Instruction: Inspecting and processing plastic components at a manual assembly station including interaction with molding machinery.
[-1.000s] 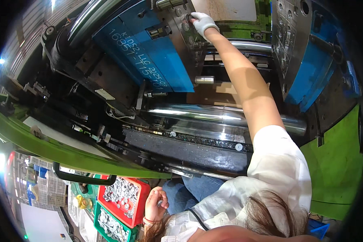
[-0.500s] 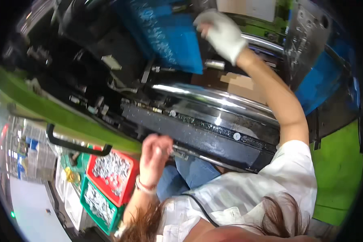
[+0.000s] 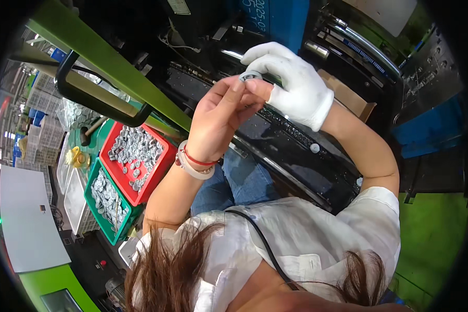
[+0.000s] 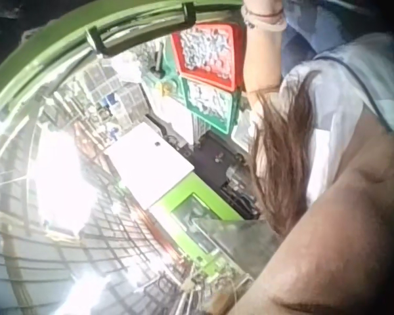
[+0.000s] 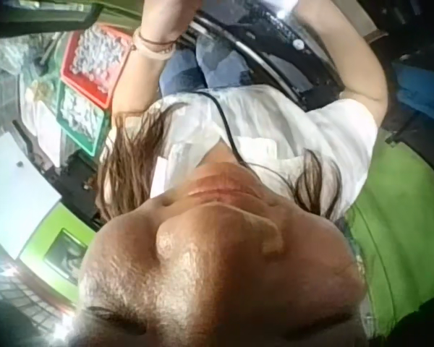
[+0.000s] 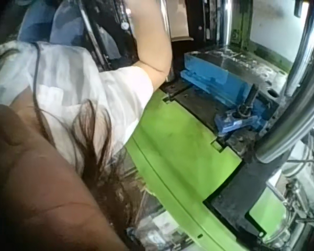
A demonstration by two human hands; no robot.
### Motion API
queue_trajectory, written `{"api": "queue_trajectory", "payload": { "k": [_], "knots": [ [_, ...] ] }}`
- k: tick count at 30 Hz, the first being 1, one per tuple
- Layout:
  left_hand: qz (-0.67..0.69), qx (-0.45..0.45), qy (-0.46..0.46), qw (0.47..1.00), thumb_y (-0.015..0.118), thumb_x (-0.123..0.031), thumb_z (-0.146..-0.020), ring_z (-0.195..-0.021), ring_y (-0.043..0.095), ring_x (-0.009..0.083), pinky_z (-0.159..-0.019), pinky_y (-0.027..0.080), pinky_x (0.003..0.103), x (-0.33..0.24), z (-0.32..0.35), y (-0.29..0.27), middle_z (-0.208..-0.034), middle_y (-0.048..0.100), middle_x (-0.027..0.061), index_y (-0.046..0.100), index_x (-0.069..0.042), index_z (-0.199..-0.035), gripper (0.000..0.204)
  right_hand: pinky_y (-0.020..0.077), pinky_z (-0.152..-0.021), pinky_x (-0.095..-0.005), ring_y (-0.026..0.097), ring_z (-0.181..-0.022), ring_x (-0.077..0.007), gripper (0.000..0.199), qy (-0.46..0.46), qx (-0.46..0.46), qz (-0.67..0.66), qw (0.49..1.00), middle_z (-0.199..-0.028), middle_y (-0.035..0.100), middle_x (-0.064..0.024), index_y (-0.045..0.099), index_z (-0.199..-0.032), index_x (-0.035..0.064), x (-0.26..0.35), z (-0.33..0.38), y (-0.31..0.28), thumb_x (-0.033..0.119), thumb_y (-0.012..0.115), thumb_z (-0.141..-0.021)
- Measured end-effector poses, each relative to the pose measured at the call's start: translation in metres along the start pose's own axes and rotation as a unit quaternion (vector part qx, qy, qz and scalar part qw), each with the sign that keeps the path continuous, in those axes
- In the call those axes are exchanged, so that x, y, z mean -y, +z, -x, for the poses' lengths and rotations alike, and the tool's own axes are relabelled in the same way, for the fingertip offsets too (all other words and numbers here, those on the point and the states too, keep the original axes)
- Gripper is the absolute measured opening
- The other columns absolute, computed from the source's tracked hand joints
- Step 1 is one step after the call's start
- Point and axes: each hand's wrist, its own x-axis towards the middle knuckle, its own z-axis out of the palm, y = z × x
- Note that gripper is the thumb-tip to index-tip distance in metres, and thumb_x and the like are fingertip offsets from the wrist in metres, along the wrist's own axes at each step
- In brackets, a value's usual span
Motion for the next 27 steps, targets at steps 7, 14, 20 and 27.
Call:
{"api": "queue_trajectory", "payload": {
  "k": [7,14,20,27],
  "knots": [
    [-0.013,-0.022,-0.004,1.000,0.043,-0.034,-0.100,-0.093,0.062,0.0176,-0.091,0.048,0.035,0.002,-0.002,-0.001,-0.102,0.065,0.0096,0.057,-0.001,-0.108,0.037,0.0491,-0.083,-0.0306,0.060,-0.095,-0.0185,0.041,0.128,0.032,-0.280,0.951,-0.107,0.058,-0.0091,0.054,-0.121,0.0051,0.001,0.008,0.009,0.021,0.067,-0.086],
    [0.140,-0.032,-0.011,0.990,0.045,-0.032,-0.099,-0.094,0.059,0.0155,-0.089,0.045,0.034,0.016,-0.003,0.014,-0.097,0.065,0.0053,0.057,-0.006,-0.106,0.030,0.0476,-0.088,-0.0323,0.060,-0.100,-0.0245,0.042,0.049,-0.095,-0.196,0.975,-0.109,0.058,-0.0111,0.057,-0.118,0.0075,-0.004,0.014,0.030,0.011,0.070,-0.079],
    [0.198,-0.043,-0.038,0.979,0.047,-0.031,-0.098,-0.095,0.057,0.0146,-0.092,0.043,0.034,0.027,-0.002,0.017,-0.096,0.062,0.0022,0.057,-0.008,-0.108,0.027,0.0479,-0.086,-0.0367,0.058,-0.099,-0.0310,0.039,-0.077,-0.127,-0.112,0.982,-0.108,0.058,-0.0129,0.060,-0.111,0.0077,-0.017,0.017,0.027,0.006,0.070,-0.073],
    [0.130,-0.027,-0.040,0.990,0.046,-0.035,-0.099,-0.096,0.056,0.0150,-0.092,0.044,0.036,0.028,-0.004,0.021,-0.109,0.058,0.0021,0.054,-0.010,-0.112,0.029,0.0499,-0.084,-0.0356,0.059,-0.097,-0.0304,0.046,-0.133,-0.161,-0.096,0.973,-0.108,0.059,-0.0127,0.061,-0.116,0.0073,-0.024,0.018,0.026,0.004,0.071,-0.071]
  ]
}}
